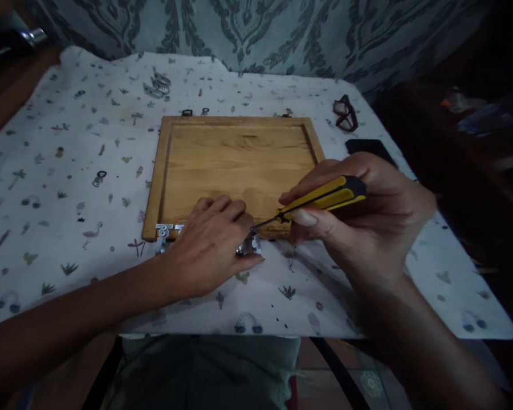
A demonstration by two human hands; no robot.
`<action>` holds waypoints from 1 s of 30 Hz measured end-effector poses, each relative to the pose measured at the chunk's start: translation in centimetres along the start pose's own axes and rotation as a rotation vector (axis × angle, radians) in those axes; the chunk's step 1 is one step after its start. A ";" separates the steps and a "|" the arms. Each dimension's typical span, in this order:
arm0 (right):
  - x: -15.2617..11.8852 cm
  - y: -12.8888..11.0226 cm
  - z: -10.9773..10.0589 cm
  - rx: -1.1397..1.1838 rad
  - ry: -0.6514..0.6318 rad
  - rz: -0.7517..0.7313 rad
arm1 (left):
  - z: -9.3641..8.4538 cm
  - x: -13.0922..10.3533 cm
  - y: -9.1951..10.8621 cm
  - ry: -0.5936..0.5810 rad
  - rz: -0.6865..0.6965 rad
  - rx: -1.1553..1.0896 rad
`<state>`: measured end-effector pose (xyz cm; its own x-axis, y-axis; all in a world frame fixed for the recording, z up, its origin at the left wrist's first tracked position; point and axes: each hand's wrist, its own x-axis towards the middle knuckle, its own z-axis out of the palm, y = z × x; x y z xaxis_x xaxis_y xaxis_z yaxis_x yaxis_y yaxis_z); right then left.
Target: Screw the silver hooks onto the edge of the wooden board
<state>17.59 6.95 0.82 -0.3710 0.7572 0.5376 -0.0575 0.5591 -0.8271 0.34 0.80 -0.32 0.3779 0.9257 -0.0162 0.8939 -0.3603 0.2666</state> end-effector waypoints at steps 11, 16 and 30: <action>0.7 -0.1 -1.6 0.051 -0.166 -0.073 | 0.3 0.0 -0.3 0.049 0.019 0.003; 0.5 -0.2 -1.0 -0.040 -0.021 -0.068 | 0.3 -0.1 -0.2 0.052 0.022 0.020; 0.4 -0.3 -1.6 0.043 -0.150 0.003 | -0.1 0.1 0.0 0.000 -0.001 0.006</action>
<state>19.00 7.61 1.53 -0.5058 0.6977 0.5074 -0.0944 0.5398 -0.8365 0.40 0.92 -0.17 0.3768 0.9262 -0.0161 0.8959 -0.3599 0.2606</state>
